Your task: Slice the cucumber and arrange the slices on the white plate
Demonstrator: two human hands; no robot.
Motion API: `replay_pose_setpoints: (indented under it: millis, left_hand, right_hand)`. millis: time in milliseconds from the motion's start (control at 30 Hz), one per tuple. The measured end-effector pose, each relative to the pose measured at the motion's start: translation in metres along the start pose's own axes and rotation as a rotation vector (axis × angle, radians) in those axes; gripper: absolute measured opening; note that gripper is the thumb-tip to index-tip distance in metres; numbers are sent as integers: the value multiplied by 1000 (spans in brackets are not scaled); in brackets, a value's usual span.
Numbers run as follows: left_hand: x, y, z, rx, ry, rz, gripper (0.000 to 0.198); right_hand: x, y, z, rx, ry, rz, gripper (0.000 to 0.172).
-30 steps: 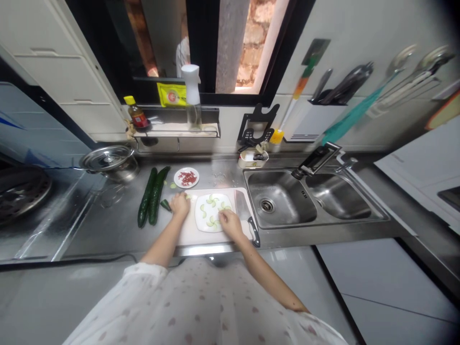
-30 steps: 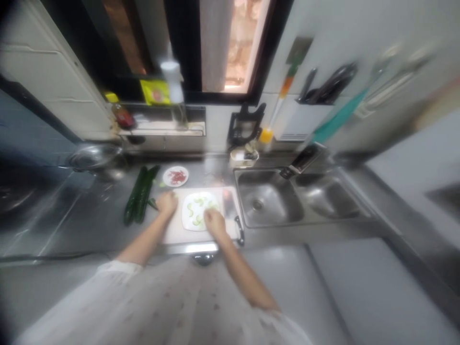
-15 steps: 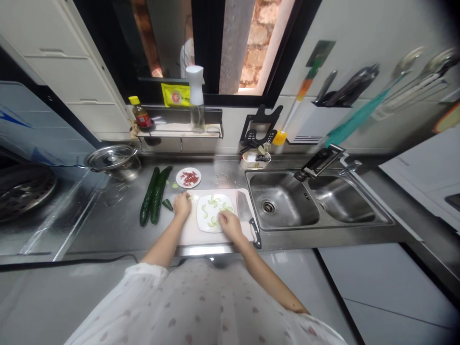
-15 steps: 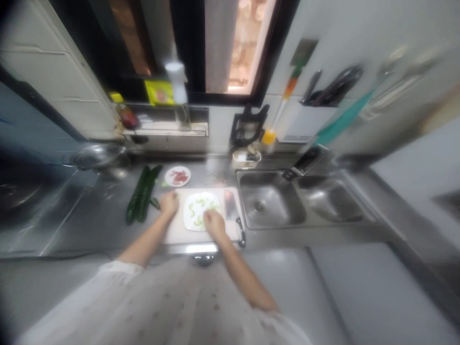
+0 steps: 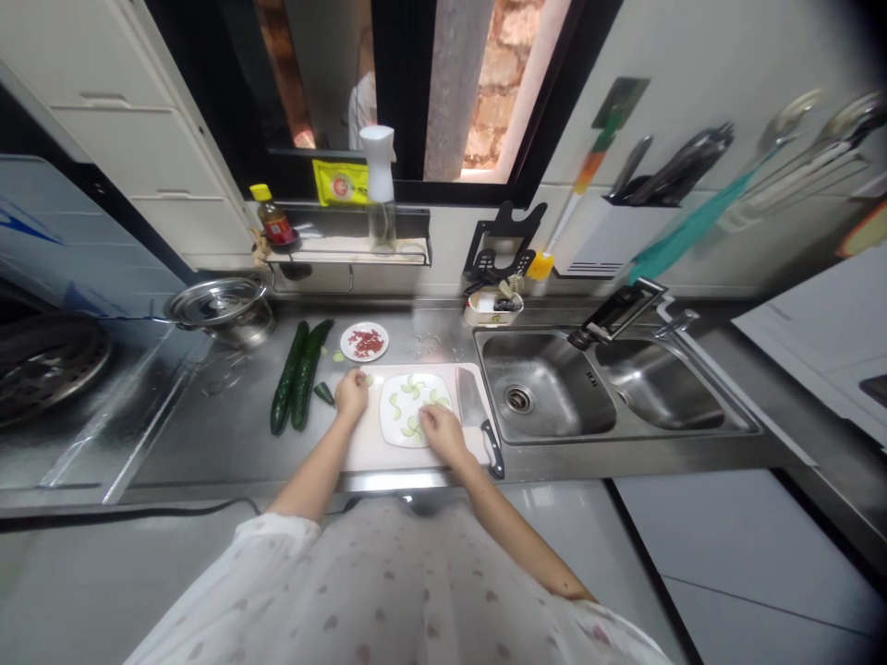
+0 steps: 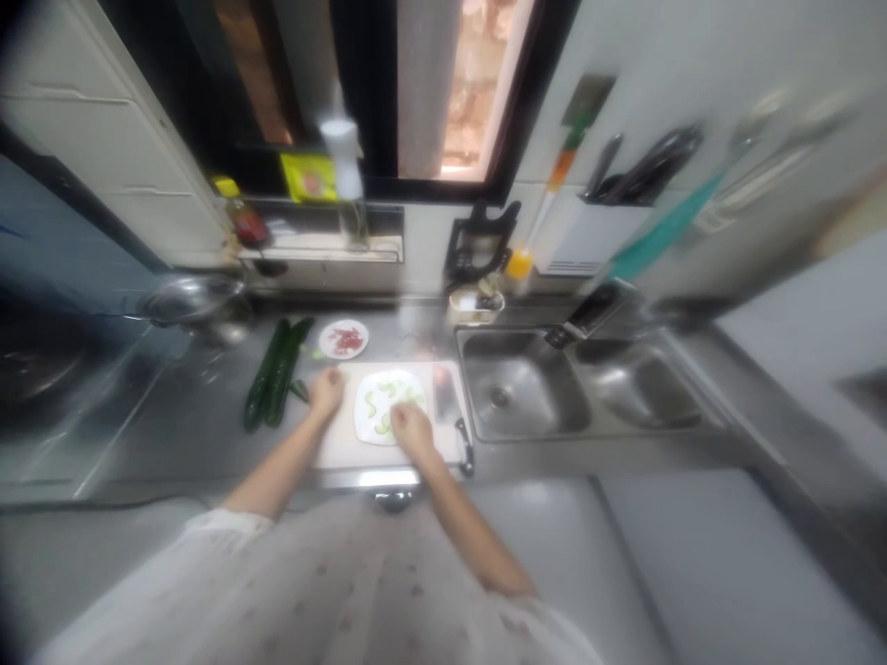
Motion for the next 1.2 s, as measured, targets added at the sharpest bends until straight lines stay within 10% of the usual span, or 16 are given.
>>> replay_pose_setpoints:
  millis: [467, 967, 1200]
  left_hand:
    - [-18, -25, 25, 7, -623, -237, 22]
    - [-59, -65, 62, 116, -751, -415, 34]
    - [-68, -84, 73, 151, -843, -545, 44]
  right_hand:
    - [-12, 18, -14, -23, 56, 50, 25]
    - [-63, 68, -42, -146, 210, 270, 24]
    - [-69, 87, -55, -180, 325, 138, 22]
Point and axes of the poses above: each hand's wrist, its own y-axis towards the middle knuckle, its own x-axis out of the palm, z = x × y, the point moved 5 cm from there along y, towards the middle knuckle, and after that the axes turned 14 degrees about -x, right-handed, at the moved point
